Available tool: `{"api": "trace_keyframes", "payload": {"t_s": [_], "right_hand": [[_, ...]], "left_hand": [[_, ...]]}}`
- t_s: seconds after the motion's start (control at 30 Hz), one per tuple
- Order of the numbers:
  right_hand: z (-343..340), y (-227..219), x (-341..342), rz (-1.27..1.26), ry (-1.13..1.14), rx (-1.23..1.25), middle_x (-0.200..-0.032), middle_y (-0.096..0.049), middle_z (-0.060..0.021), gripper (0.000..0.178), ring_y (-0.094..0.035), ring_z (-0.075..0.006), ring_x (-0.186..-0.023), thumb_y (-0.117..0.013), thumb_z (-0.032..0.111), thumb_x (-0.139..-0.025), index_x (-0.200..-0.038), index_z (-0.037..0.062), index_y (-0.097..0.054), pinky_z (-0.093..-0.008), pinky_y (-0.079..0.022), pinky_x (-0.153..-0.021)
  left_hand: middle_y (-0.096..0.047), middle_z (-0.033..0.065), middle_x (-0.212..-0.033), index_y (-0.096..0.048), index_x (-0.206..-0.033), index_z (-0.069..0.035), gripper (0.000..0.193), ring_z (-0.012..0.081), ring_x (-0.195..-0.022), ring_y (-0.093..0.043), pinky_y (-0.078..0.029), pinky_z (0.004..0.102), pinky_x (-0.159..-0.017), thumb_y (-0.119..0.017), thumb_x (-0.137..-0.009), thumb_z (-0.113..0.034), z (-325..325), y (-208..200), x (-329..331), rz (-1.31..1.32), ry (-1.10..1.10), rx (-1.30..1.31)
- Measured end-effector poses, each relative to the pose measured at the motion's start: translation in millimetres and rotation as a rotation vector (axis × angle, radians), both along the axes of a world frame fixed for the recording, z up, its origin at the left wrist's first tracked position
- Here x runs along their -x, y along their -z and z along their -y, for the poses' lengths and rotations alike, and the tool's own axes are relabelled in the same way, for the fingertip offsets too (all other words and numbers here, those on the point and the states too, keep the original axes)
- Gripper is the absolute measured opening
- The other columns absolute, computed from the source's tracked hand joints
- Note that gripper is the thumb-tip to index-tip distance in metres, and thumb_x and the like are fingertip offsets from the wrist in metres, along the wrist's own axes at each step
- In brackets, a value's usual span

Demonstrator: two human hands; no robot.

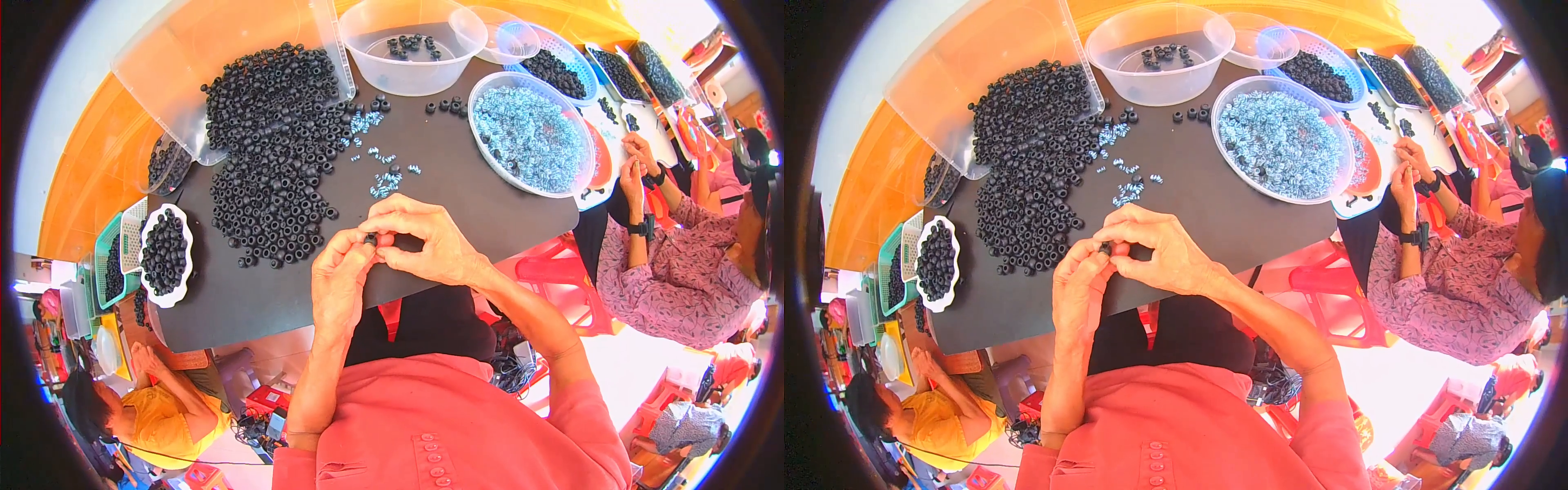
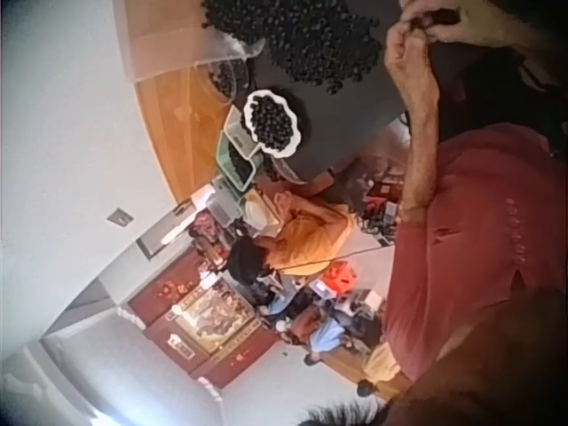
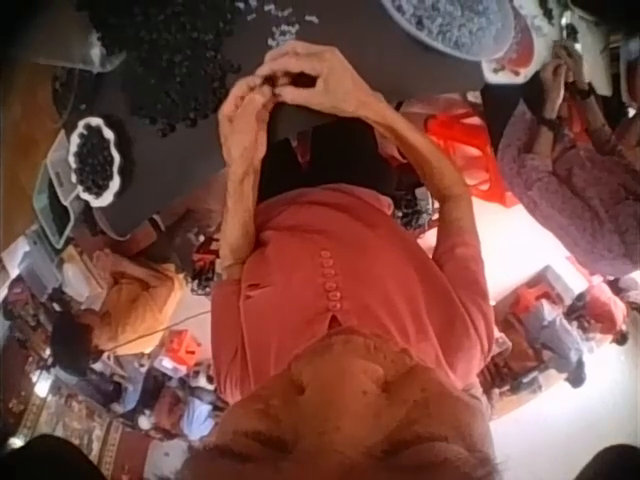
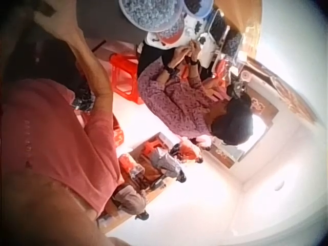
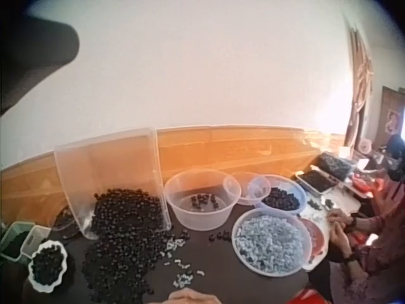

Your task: The person sorts small black plastic rings and inserts blue pins into them by hand.

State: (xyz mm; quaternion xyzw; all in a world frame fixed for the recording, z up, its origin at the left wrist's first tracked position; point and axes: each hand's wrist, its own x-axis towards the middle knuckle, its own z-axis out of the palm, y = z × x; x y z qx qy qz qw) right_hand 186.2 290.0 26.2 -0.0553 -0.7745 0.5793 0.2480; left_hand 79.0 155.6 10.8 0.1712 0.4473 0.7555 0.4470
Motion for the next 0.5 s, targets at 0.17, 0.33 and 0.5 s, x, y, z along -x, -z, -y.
{"api": "trace_keyframes", "payload": {"t_s": [0.17, 0.33, 0.5], "right_hand": [[6, 8, 1, -0.112, 0.099, -0.106, -0.103, -0.059, -0.0084, 0.036, -0.061, -0.0177, -0.082, -0.069, -0.006, -0.072, -0.107, 0.0018, -0.065, -0.0306, -0.053, -0.072], [8, 13, 5, -0.179, 0.203, -0.309, -0.099, -0.058, -0.0116, 0.033, -0.057, -0.0247, -0.082, -0.069, -0.005, -0.069, -0.101, 0.0016, -0.064, -0.0349, -0.052, -0.069], [9, 16, 5, -0.250, 0.240, -0.504, -0.098, -0.059, -0.0103, 0.034, -0.055, -0.0269, -0.082, -0.070, -0.002, -0.068, -0.101, 0.0036, -0.064, -0.0370, -0.047, -0.072]], "left_hand": [[-0.066, 0.0085, -0.100, -0.062, -0.103, -0.001, 0.014, 0.0205, -0.100, -0.065, -0.049, 0.0360, -0.092, -0.054, -0.092, -0.003, 0, 2, 3, 0.075, 0.065, -0.013], [-0.065, 0.0075, -0.099, -0.062, -0.102, 0.001, 0.013, 0.0164, -0.095, -0.062, -0.048, 0.0334, -0.092, -0.055, -0.092, -0.002, 0, 1, 5, 0.126, 0.096, -0.046], [-0.064, 0.0060, -0.097, -0.062, -0.103, 0.002, 0.014, 0.0151, -0.093, -0.062, -0.048, 0.0326, -0.092, -0.053, -0.092, -0.003, -2, -4, 7, 0.099, 0.140, 0.017]]}}
